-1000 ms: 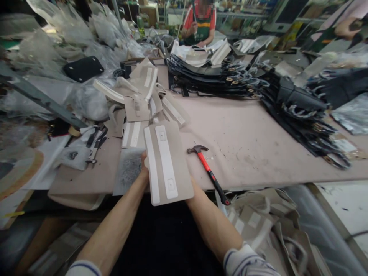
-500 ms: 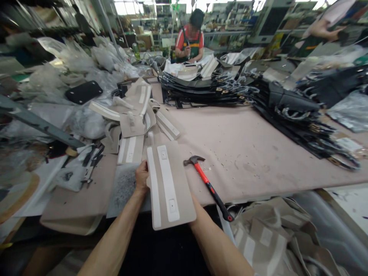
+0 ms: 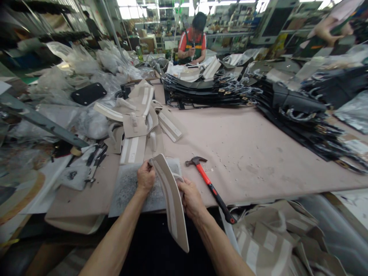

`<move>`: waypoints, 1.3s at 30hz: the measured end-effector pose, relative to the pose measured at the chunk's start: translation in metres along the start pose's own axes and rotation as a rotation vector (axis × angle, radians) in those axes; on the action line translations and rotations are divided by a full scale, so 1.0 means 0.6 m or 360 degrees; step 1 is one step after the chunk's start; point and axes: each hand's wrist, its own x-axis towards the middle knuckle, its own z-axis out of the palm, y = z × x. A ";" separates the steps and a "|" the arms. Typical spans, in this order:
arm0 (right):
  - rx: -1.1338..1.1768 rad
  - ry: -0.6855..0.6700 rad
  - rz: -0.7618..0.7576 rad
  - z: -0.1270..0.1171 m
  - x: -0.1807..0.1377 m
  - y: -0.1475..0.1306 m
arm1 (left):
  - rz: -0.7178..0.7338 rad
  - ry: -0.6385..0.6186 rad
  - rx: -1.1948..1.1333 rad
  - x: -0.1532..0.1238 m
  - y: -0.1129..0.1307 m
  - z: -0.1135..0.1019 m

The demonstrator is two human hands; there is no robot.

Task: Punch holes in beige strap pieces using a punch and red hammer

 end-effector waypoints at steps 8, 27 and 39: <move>-0.0659 0.0063 -0.0331 -0.006 -0.044 -0.014 | -0.0031 -0.0015 -0.0119 -0.002 0.016 -0.013; -0.1192 0.0271 -0.0849 0.011 -0.063 0.052 | -0.0075 0.0023 -0.0019 0.001 0.013 -0.011; -0.1310 0.0380 -0.1074 0.001 -0.058 0.060 | -0.0114 0.0110 -0.0311 0.005 -0.011 0.000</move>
